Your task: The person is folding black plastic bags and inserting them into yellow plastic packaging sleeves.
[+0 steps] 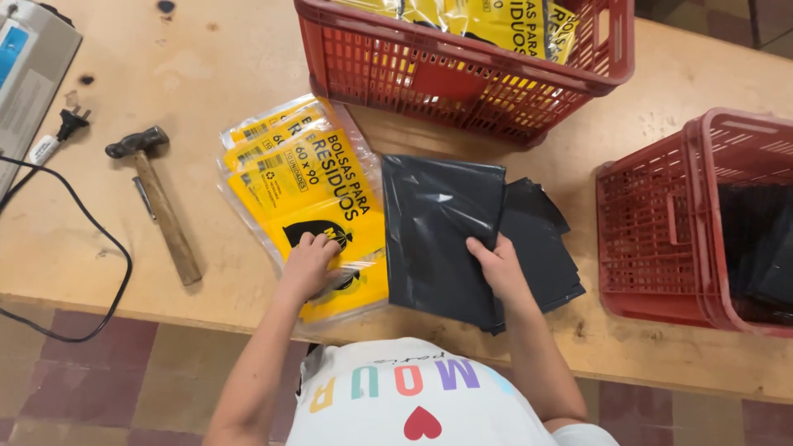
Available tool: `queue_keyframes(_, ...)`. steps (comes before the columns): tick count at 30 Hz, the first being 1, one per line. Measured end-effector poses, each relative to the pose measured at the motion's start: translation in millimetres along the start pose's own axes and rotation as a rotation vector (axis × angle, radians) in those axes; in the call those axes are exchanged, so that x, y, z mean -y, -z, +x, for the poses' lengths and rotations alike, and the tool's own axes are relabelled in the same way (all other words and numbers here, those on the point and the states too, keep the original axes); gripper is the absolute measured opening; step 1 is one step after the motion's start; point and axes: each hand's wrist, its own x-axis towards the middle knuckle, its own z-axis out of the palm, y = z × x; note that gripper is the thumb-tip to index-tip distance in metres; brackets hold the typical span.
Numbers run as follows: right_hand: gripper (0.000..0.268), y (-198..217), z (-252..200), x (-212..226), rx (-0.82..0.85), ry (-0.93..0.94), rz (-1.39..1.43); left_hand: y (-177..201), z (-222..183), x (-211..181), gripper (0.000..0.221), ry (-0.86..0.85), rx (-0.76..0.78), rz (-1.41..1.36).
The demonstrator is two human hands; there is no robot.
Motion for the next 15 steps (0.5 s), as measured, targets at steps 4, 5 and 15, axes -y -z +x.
queue_keyframes(4,0.011,4,-11,-10,0.049,-0.235,0.193,-11,29,9,0.011,0.018,-0.098,0.014)
queue_keyframes(5,0.015,5,-10,-26,0.059,-0.274,0.219,-14,36,11,0.01,0.049,-0.182,-0.003)
queue_keyframes(15,0.028,-37,-4,-78,0.084,-0.602,0.307,13,58,-16,0.025,0.246,-0.261,-0.293)
